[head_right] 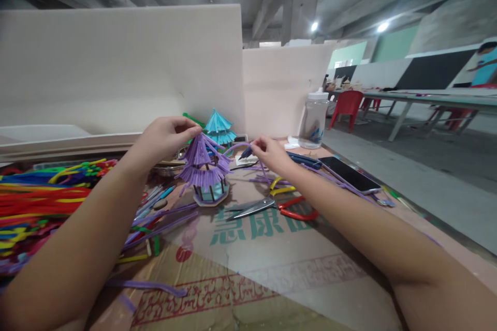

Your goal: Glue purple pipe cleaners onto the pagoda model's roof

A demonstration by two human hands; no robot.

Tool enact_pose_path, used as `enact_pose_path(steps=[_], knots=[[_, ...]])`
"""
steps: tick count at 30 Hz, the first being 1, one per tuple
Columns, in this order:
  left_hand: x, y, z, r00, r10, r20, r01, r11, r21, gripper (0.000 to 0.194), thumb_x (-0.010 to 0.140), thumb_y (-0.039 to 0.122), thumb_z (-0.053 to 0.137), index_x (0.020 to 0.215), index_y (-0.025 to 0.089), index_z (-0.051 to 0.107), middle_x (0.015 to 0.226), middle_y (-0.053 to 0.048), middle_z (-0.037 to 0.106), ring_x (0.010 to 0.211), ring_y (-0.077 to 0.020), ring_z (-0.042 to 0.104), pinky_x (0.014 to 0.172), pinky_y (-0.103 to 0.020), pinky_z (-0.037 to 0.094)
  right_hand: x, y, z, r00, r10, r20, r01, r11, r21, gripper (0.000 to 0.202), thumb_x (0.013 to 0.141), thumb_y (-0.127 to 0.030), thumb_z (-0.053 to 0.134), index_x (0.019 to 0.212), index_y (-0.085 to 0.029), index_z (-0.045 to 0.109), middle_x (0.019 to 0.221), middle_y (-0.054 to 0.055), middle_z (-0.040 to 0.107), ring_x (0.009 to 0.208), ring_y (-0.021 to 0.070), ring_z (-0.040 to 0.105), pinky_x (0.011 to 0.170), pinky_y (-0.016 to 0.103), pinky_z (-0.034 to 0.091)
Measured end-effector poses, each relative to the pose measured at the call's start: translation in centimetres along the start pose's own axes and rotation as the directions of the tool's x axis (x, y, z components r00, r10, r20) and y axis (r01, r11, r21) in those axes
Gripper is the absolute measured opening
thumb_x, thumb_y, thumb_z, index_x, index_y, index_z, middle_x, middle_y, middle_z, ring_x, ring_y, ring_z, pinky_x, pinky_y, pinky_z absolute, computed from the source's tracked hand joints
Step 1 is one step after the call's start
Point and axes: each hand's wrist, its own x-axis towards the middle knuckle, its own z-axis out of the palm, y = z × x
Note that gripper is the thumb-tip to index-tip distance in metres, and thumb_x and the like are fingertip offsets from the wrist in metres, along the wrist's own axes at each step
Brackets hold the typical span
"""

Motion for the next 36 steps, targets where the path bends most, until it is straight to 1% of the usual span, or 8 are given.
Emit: enact_pose_path(steps=[6,10,15,19,21,25,32,36], knots=[[0.1,-0.2,0.1,1.0,-0.008,-0.028,0.008,1.0,-0.01,0.028,0.086,0.041,0.059,0.088,0.017,0.073,0.074,-0.003,0.071,0.062,-0.017,0.059,0.06,-0.028,0.043,0.3,-2.7,-3.2,0.974,-0.001,-0.224,0.051,0.975,0.217,0.009,0.096,-0.033,0.044,0.093,-0.024,0.044,0.079,0.002,0.064,0.074,0.0148,0.061,0.07,0.029,0.05],[0.4,-0.6,0.6,0.999,-0.036,-0.018,0.035,0.999,-0.029,0.027,0.085,0.041,0.059,0.089,0.018,0.073,0.077,-0.004,0.072,0.064,-0.0178,0.061,0.06,-0.028,0.043,-0.8,-5.4,-5.1,0.94,0.002,-0.342,0.129,0.924,0.359,0.007,0.096,-0.027,0.047,0.09,-0.026,0.043,0.066,-0.003,0.058,0.062,0.0132,0.054,0.062,0.028,0.045],[0.6,-0.7,0.7,0.999,-0.022,0.034,0.023,1.0,-0.02,0.033,0.087,0.041,0.058,0.096,0.014,0.075,0.084,-0.007,0.075,0.071,-0.0194,0.063,0.065,-0.029,0.044,-2.1,-7.6,-4.4,0.997,0.031,-0.066,0.003,0.889,0.457,0.009,0.09,-0.025,0.054,0.084,-0.022,0.049,0.06,-0.003,0.06,0.052,0.012,0.053,0.052,0.026,0.042],[0.1,0.2,0.0,0.986,0.048,-0.157,-0.059,0.996,-0.068,0.037,0.093,0.04,0.052,0.107,0.014,0.074,0.098,-0.008,0.075,0.086,-0.0209,0.065,0.073,-0.029,0.046,-2.3,-7.3,-2.4,0.99,0.021,0.14,-0.085,0.881,0.465,0.012,0.091,-0.03,0.052,0.084,-0.022,0.046,0.06,-0.004,0.061,0.05,0.0101,0.05,0.051,0.024,0.039],[-0.2,0.8,-0.3,0.979,0.089,-0.186,-0.118,0.982,-0.15,0.041,0.096,0.046,0.048,0.103,0.014,0.074,0.092,-0.007,0.075,0.083,-0.0195,0.064,0.072,-0.028,0.046,-2.2,-6.9,-1.6,0.982,0.001,0.188,-0.092,0.875,0.475,0.013,0.092,-0.032,0.051,0.084,-0.023,0.045,0.059,-0.004,0.06,0.049,0.0097,0.048,0.05,0.024,0.038],[-0.3,1.3,-0.4,0.984,0.118,-0.136,-0.158,0.928,-0.337,0.046,0.094,0.056,0.052,0.091,0.014,0.072,0.082,-0.005,0.07,0.074,-0.0163,0.06,0.066,-0.026,0.043,-2.4,-6.3,-0.5,0.964,-0.03,0.266,-0.1,0.881,0.462,0.015,0.094,-0.034,0.051,0.087,-0.023,0.045,0.06,-0.004,0.061,0.047,0.009,0.045,0.048,0.024,0.035],[-0.2,1.3,-0.7,0.99,0.054,-0.127,-0.11,0.867,-0.486,0.033,0.091,0.045,0.058,0.08,0.015,0.066,0.07,-0.001,0.061,0.065,-0.012,0.053,0.061,-0.023,0.042,-3.9,-7.8,-0.3,0.892,-0.145,0.429,0.0,0.948,0.319,0.008,0.091,-0.024,0.057,0.086,-0.021,0.051,0.065,-0.004,0.059,0.058,0.0092,0.051,0.054,0.024,0.036],[-0.3,1.2,-1.3,0.996,0.058,-0.069,-0.085,0.864,-0.497,0.041,0.095,0.051,0.051,0.085,0.016,0.068,0.075,-0.004,0.066,0.064,-0.0126,0.055,0.06,-0.025,0.043,-3.7,-7.7,-0.5,0.933,-0.105,0.343,-0.065,0.891,0.449,0.013,0.09,-0.031,0.059,0.089,-0.021,0.05,0.058,-0.007,0.053,0.051,0.0081,0.045,0.049,0.023,0.032]])
